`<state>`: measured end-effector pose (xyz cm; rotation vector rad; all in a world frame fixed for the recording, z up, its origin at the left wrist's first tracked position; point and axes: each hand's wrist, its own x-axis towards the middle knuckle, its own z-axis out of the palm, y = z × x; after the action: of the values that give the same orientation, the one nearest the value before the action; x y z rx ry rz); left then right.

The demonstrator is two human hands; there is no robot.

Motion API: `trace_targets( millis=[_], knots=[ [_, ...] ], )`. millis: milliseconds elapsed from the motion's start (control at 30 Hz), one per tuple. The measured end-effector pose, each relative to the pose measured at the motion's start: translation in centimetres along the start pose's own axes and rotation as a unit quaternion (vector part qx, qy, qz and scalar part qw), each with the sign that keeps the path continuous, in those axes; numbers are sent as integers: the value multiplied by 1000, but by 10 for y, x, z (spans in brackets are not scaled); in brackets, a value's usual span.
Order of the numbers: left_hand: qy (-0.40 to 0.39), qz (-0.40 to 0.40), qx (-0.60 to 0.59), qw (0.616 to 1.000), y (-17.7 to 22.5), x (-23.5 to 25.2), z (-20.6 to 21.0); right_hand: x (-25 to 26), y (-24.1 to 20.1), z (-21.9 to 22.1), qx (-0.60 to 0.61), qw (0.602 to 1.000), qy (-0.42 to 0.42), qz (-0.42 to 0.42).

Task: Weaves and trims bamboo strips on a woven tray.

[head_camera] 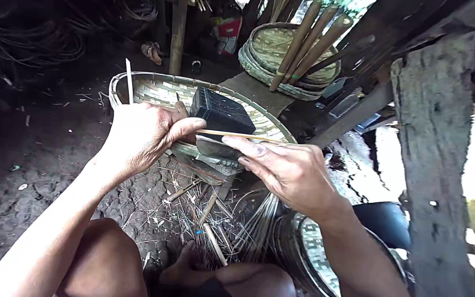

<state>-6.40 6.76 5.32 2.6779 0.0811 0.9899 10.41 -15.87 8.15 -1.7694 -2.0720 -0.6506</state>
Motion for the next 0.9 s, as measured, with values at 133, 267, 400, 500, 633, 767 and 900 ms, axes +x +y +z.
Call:
trace_targets(
  millis=[133,267,400,500,633,767,900],
  knots=[
    [26,-12,16,999,2,2,5,7,5,-8,-34,999,-20,-24],
    [49,-7,22,999,2,0,10,9,10,-7,-11,999,-35,-34],
    [54,-2,21,998,0,-1,10,9,13,-5,4,998,-35,-49],
    [53,2,12,999,0,-2,9,9,14,-8,-7,998,-39,-54],
    [69,13,-13,997,-2,-5,10,9,17,-25,-34,993,-91,-69],
    [72,17,-28,997,-2,-7,12,10,17,-24,-31,991,-105,-79],
    [58,22,-32,998,-1,-13,10,15,7,-1,3,993,-79,-85]
  ],
)
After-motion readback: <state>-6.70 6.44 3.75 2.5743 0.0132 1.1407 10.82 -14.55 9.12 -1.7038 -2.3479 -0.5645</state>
